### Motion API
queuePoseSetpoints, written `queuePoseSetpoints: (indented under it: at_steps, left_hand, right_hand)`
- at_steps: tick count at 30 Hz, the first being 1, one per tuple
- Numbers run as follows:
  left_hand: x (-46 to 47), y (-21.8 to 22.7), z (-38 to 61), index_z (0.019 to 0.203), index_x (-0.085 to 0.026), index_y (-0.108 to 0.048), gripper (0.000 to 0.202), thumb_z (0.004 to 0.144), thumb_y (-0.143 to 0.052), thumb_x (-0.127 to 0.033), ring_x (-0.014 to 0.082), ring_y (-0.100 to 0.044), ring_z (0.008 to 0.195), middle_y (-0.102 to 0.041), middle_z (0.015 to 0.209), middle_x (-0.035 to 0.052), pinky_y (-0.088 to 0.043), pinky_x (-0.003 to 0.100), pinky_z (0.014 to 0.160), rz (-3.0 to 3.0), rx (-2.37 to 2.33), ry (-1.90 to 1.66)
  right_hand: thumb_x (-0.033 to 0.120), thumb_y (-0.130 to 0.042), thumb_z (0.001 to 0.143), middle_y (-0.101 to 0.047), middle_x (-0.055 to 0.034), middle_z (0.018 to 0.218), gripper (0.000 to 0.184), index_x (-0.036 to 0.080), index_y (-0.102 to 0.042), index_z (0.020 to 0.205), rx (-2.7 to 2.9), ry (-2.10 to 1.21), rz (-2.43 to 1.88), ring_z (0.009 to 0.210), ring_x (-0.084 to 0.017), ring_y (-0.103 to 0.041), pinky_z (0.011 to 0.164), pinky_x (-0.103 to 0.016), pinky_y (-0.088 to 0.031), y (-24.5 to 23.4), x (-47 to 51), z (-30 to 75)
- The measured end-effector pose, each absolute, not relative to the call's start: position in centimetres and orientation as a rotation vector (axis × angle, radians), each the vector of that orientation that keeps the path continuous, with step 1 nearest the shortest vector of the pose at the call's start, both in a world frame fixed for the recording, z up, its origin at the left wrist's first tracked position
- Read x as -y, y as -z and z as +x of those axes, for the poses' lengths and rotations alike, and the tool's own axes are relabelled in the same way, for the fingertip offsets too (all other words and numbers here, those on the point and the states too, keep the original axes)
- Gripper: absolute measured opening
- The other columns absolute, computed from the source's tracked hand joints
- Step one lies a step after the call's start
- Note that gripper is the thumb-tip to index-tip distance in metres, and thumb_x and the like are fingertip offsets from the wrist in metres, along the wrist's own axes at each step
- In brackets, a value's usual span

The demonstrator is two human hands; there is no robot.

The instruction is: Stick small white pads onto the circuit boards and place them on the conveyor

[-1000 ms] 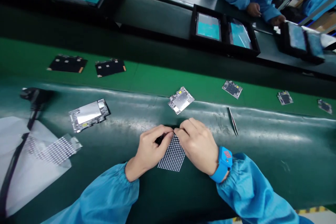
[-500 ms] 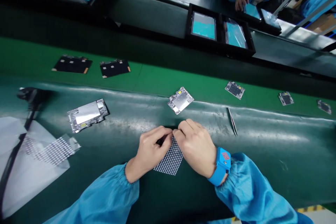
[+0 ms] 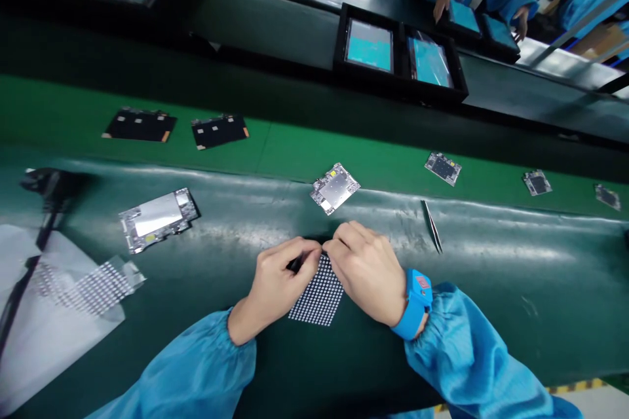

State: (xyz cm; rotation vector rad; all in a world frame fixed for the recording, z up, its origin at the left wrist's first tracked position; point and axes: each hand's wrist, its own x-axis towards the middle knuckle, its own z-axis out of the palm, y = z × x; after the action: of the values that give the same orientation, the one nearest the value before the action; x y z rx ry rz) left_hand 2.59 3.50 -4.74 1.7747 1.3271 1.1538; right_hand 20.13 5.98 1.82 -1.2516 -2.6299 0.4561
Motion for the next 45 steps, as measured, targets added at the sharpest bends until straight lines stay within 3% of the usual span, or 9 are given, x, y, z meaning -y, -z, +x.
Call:
queuePoseSetpoints:
  at_steps: [20,31,45]
  left_hand:
    - [-3.4,4.9,2.9,0.076,-0.017,-0.066,0.019,0.087,-0.054,-0.006,0.0111,-0.057,0.056,-0.064,0.065,-0.0013,-0.043,0.023,0.056,1.849,-1.36,-1.19]
    - [-3.1,5.1,2.7,0.08,-0.016,-0.068,0.02,0.092,-0.055,-0.008,0.0148,-0.06,0.059,-0.067,0.066,0.0012,-0.047,0.029,0.061,2.211,-1.399,-1.167]
    - [-3.0,5.4,2.6,0.08,-0.017,-0.067,0.02,0.092,-0.055,-0.008,0.0137,-0.058,0.058,-0.065,0.065,0.0001,-0.046,0.028,0.059,2.238,-1.389,-1.189]
  right_hand:
    - [0.015,-0.055,0.096,-0.063,-0.0042,0.086,0.016,0.018,-0.07,0.092,2.753,-0.372,-1.39,0.08,-0.02,-0.06,0.062,-0.033,-0.036,-2.7,-5.9,19.3]
    - [0.015,-0.058,0.093,-0.065,-0.005,0.085,0.016,0.018,-0.068,0.081,2.803,-0.407,-1.631,0.075,-0.018,-0.059,0.055,-0.033,-0.02,-4.0,-6.0,18.0]
    - [0.017,-0.055,0.092,-0.065,-0.0034,0.08,0.018,0.019,-0.066,0.078,2.767,-0.467,-1.637,0.062,-0.016,-0.056,0.056,-0.034,-0.019,-3.9,-6.0,18.3]
